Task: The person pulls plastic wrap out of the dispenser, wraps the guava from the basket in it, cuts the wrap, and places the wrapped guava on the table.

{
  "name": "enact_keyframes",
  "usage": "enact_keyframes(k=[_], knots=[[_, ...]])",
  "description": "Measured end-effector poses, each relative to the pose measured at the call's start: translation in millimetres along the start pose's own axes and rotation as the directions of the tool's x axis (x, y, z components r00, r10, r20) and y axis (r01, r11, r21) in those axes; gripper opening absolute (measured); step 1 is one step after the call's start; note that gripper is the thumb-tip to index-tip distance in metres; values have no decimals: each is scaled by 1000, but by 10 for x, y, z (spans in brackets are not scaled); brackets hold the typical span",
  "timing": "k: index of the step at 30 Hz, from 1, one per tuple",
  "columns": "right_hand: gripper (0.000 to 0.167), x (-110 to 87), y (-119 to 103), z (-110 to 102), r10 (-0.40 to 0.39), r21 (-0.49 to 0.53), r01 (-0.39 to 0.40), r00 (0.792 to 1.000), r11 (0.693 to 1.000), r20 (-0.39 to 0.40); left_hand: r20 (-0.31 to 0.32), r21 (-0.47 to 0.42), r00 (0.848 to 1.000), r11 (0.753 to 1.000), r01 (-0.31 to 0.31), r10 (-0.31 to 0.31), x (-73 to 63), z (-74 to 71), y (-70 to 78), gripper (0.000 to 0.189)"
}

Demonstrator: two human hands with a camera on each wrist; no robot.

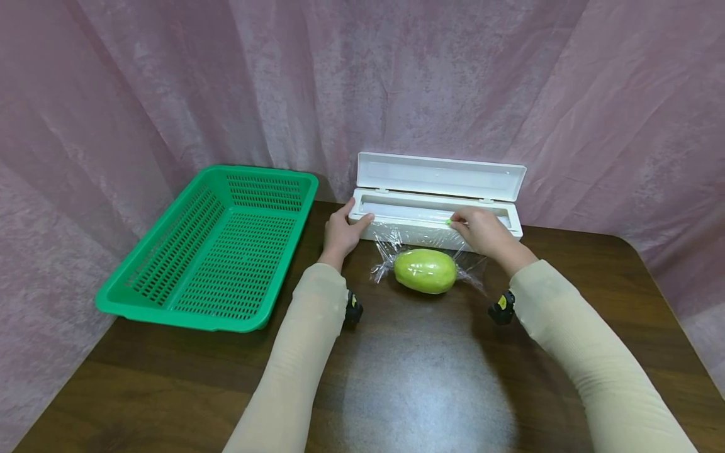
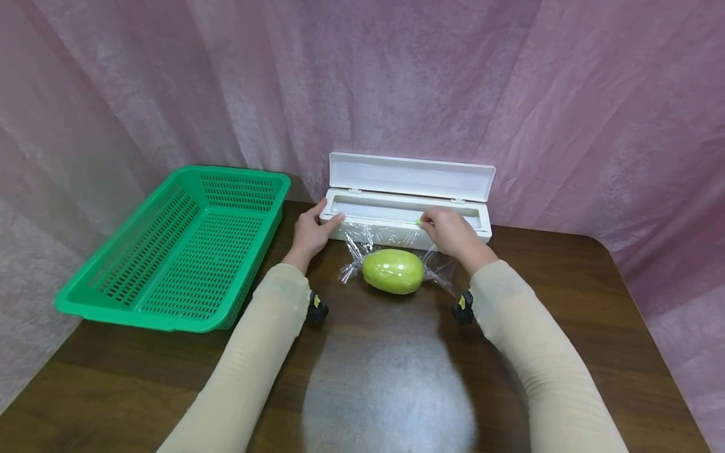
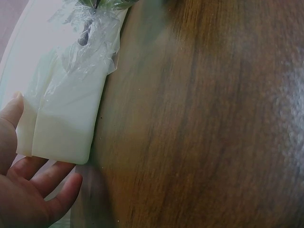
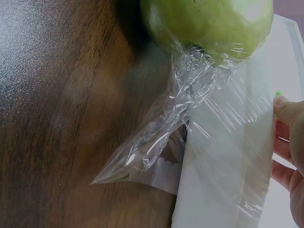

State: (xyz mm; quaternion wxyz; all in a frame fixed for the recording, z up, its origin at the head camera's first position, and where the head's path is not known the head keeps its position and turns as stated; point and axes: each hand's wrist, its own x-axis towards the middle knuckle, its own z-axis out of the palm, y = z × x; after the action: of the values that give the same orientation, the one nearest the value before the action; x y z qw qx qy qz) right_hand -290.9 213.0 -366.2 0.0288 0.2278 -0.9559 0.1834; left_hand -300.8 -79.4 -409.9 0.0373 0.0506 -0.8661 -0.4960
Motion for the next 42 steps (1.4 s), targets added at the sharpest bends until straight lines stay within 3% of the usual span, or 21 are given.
enact_keyframes(k=[42], knots=[[22,-46,52,-7,-3,-6,3,1000,1000,-21,1,-16,1000,1000,-10,10,-16,-8,8,70]])
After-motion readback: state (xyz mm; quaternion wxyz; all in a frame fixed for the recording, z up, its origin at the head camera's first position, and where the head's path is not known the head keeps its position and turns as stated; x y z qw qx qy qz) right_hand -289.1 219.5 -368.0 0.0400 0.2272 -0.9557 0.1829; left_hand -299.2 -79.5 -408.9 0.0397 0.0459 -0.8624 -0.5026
